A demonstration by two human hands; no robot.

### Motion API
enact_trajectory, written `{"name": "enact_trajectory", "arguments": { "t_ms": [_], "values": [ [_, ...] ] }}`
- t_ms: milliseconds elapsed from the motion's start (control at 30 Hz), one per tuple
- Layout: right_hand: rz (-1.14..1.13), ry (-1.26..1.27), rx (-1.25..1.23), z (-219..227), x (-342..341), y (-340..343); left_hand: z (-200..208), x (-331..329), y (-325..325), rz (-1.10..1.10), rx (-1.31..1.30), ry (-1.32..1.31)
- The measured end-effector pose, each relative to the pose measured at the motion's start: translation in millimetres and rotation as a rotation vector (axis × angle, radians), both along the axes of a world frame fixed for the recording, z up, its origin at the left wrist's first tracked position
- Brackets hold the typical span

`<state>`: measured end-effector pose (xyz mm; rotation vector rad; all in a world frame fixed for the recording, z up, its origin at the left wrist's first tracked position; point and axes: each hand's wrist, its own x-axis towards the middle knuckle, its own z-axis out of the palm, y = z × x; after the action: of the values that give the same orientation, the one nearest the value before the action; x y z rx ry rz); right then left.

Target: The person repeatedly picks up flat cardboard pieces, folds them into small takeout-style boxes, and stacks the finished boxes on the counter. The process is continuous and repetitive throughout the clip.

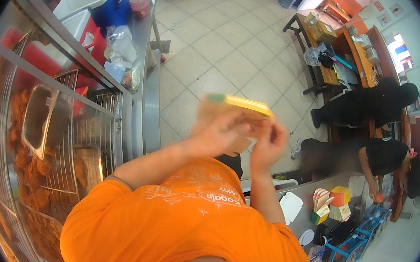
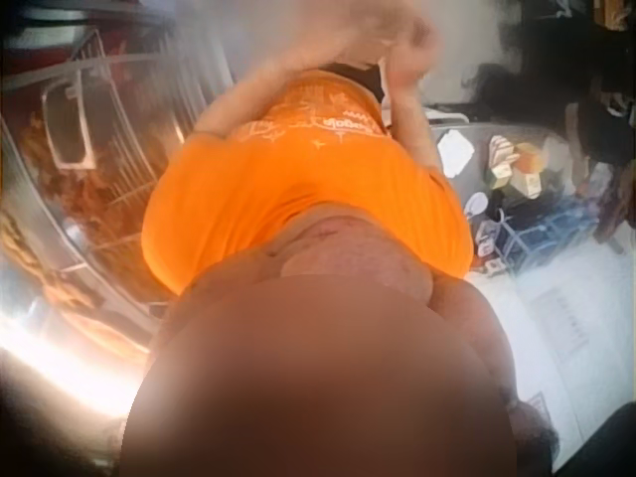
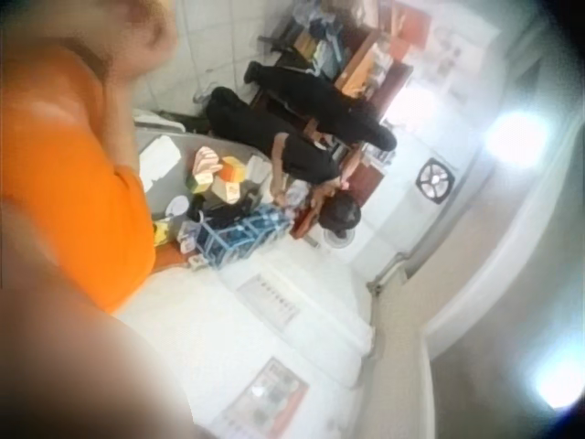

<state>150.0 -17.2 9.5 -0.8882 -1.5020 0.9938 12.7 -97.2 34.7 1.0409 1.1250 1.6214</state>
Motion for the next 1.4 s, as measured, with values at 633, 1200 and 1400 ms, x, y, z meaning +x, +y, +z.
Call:
{"name": "enact_trajectory", "arguments": {
  "t_ms": [633, 1200, 1400],
  "values": [
    [0.071, -0.370, 0.677, 27, 12, -8, -17, -27, 8, 0.415, 0.109, 0.096],
    [0.425, -0.111, -0.177, 47, 20, 9, 1, -31, -2, 0.195, 0.422, 0.712],
    [0.146, -0.817, 0.829, 57, 32, 31, 4, -26, -8, 0.012, 0.052, 0.213]
  ]
}}
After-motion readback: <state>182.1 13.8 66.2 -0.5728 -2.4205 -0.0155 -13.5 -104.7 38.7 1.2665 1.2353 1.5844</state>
